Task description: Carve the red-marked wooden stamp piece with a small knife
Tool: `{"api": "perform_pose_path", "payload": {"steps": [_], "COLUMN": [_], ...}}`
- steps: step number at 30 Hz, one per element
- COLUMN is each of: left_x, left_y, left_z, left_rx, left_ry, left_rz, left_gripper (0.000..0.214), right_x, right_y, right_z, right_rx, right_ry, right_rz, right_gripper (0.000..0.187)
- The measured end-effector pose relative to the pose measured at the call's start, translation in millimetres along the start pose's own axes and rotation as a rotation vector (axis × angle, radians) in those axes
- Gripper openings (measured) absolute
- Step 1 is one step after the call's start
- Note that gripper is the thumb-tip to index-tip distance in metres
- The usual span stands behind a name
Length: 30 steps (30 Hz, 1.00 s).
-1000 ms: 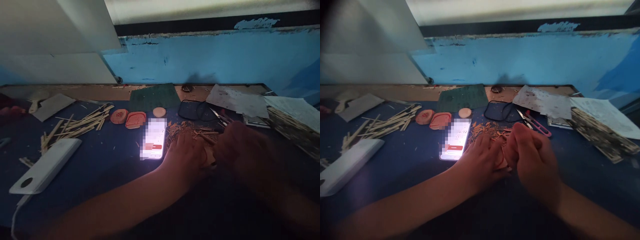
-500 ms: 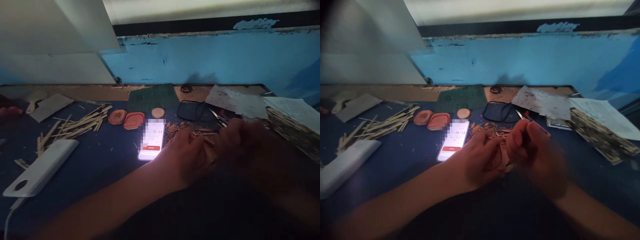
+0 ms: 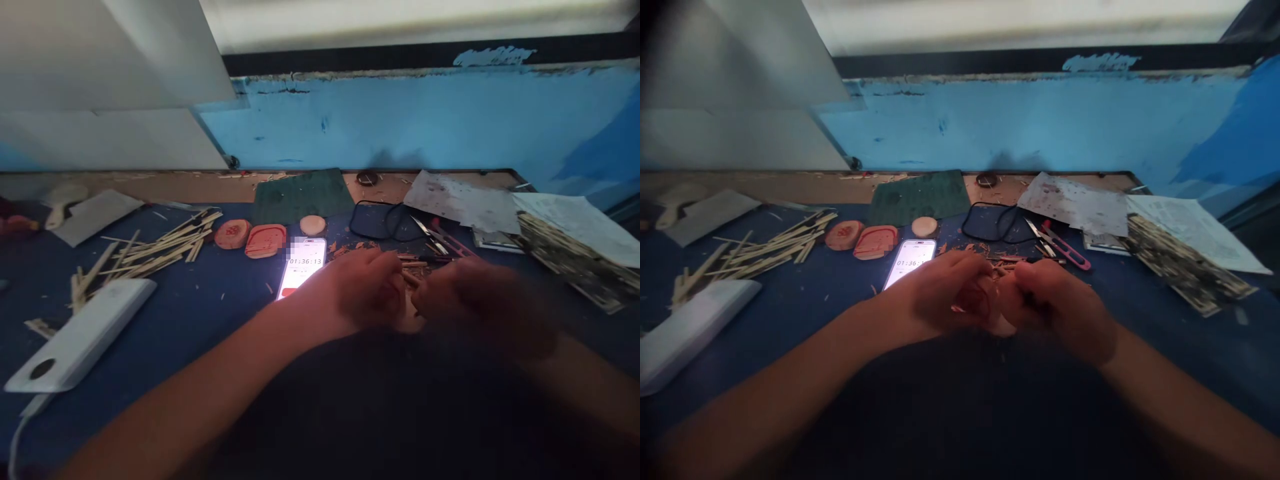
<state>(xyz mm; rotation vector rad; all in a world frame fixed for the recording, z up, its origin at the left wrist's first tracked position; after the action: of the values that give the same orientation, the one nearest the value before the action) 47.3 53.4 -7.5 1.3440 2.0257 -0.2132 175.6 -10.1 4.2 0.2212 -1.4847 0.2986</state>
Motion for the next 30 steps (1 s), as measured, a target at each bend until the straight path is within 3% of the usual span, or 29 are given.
{"api": "perform_pose_path", "payload": {"steps": [3,8,10,14,18,23,30], "left_x": [-3.7,-5.3,-6.3,-14.3,-23.2,-29.3,-34.5], "left_y": [-1.6,-2.2,-1.0,1.7,3.4,2.1,-2.9], "left_z": [-4.2,-1.2,2.6,6.3,8.1,10.6,13.5], "left_rx": [0.081,0.082,0.085,0.097,0.112,0.123,0.062], "left_ry": [-0.013,0.059,0.125,0.243,0.31,0.35,0.466], "left_rz": [-0.031,-0.1,-0.118,-0.123,-0.165,-0.19,-0.116], "left_gripper": [0.032,0.025,0.025,0.017,0.006,0.004,0.009], "right_x": [9.7,25.2,24.8,15.3,7.6,1.5,16.8], "right_y": [-1.0,-2.8,-0.8,3.2,4.4,-0.1,1.6], "right_z": [-3.7,-3.3,0.6,-0.4,2.5,-1.1,-0.6], "right_rx": [-0.1,-0.224,-0.235,-0.395,-0.405,-0.461,-0.461], "right_ry": [-0.028,0.06,0.06,0.103,0.124,-0.025,0.143], "right_rz": [-0.069,-0.086,-0.085,-0.16,-0.208,-0.116,-0.215], "right_gripper": [0.062,0.066,0.064,0.056,0.051,0.052,0.055]}}
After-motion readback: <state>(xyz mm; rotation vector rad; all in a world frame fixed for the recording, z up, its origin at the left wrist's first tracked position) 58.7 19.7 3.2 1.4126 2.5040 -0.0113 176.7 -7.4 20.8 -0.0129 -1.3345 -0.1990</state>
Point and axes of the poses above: each hand's wrist, its own y-axis towards the middle knuckle, its own z-axis out of the palm, x = y × z, the point moved 6 cm from there along y, towards the middle knuckle, and after that the axes turned 7 degrees about -y, right-handed, at the moved point
